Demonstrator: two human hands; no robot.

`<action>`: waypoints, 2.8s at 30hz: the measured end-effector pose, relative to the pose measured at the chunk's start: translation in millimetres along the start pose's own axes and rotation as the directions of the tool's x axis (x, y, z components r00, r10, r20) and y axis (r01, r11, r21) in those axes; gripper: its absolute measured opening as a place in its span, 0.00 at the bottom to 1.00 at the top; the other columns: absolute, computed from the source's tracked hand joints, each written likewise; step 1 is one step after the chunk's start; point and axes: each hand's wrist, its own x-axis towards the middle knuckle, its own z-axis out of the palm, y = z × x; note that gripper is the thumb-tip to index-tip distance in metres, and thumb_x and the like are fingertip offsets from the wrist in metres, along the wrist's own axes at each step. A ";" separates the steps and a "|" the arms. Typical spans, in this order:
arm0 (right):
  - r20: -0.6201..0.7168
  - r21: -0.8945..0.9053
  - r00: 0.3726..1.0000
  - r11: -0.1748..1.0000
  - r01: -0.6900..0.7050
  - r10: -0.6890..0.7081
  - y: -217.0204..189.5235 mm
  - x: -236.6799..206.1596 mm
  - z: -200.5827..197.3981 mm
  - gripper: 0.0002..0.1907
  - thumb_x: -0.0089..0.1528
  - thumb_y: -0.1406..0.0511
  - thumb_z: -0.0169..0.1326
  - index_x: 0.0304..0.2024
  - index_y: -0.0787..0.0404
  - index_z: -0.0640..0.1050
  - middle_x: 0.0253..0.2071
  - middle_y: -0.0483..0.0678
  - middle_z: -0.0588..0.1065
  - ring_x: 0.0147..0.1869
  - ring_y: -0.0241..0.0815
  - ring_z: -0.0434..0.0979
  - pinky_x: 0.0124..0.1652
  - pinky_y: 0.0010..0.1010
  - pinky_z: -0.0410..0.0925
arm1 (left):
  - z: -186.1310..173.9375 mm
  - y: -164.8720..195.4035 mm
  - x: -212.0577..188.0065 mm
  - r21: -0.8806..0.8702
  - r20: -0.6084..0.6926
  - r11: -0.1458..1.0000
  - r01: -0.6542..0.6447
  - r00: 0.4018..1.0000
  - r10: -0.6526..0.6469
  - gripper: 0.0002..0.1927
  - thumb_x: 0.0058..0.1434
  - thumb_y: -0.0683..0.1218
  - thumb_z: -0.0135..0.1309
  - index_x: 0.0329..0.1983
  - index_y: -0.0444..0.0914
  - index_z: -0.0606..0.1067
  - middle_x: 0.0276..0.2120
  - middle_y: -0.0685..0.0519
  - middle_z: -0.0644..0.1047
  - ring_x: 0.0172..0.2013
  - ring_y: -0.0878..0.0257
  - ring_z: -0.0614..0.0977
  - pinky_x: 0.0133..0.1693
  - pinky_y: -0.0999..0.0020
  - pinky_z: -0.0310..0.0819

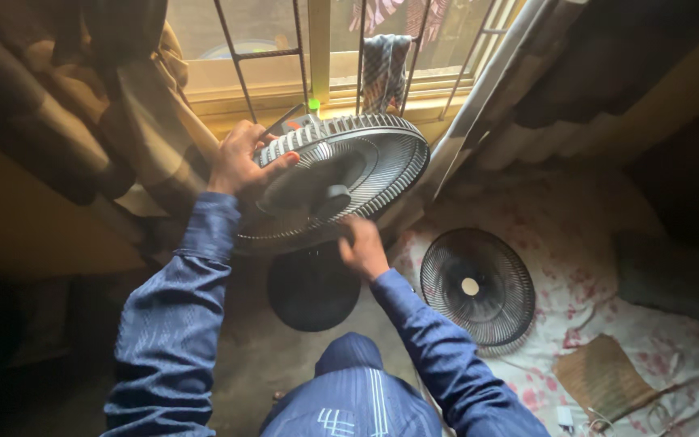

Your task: The person kneels on the floor servicing a pedestal fan with a red-handled screwdriver. They unscrew and remove the front grille, handle the blade and rear guard, then reattach the grille and tighten the screws, working on the fan placed near a window.

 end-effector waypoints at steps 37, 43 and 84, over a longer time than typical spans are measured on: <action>0.491 -0.491 0.763 0.589 0.642 -0.421 -40.7 27.7 20.1 0.31 0.56 0.57 0.51 0.60 0.61 0.74 0.70 0.58 0.66 0.76 0.55 0.57 0.69 0.54 0.50 | 1.1 13.3 -0.6 -0.012 -0.006 1.000 0.023 1.000 -0.023 0.33 0.54 0.69 0.66 0.45 0.37 0.80 0.38 0.46 0.75 0.40 0.51 0.83 0.43 0.57 0.78; 0.553 -0.581 0.749 0.476 0.661 -0.365 -11.3 24.9 19.7 0.28 0.57 0.58 0.51 0.59 0.60 0.75 0.66 0.55 0.69 0.73 0.53 0.61 0.71 0.58 0.47 | 1.0 11.4 -2.3 -0.024 0.004 0.999 0.041 0.999 -0.041 0.33 0.53 0.69 0.66 0.45 0.37 0.80 0.38 0.46 0.75 0.41 0.51 0.83 0.43 0.57 0.78; 0.162 -0.493 0.987 0.866 0.079 0.002 -32.7 50.6 -42.8 0.42 0.55 0.66 0.60 0.71 0.50 0.63 0.67 0.59 0.67 0.70 0.57 0.67 0.63 0.46 0.65 | 2.5 0.8 -2.8 -0.047 -0.032 0.998 -0.034 0.999 0.033 0.33 0.55 0.66 0.67 0.45 0.34 0.78 0.39 0.46 0.76 0.40 0.52 0.83 0.43 0.59 0.80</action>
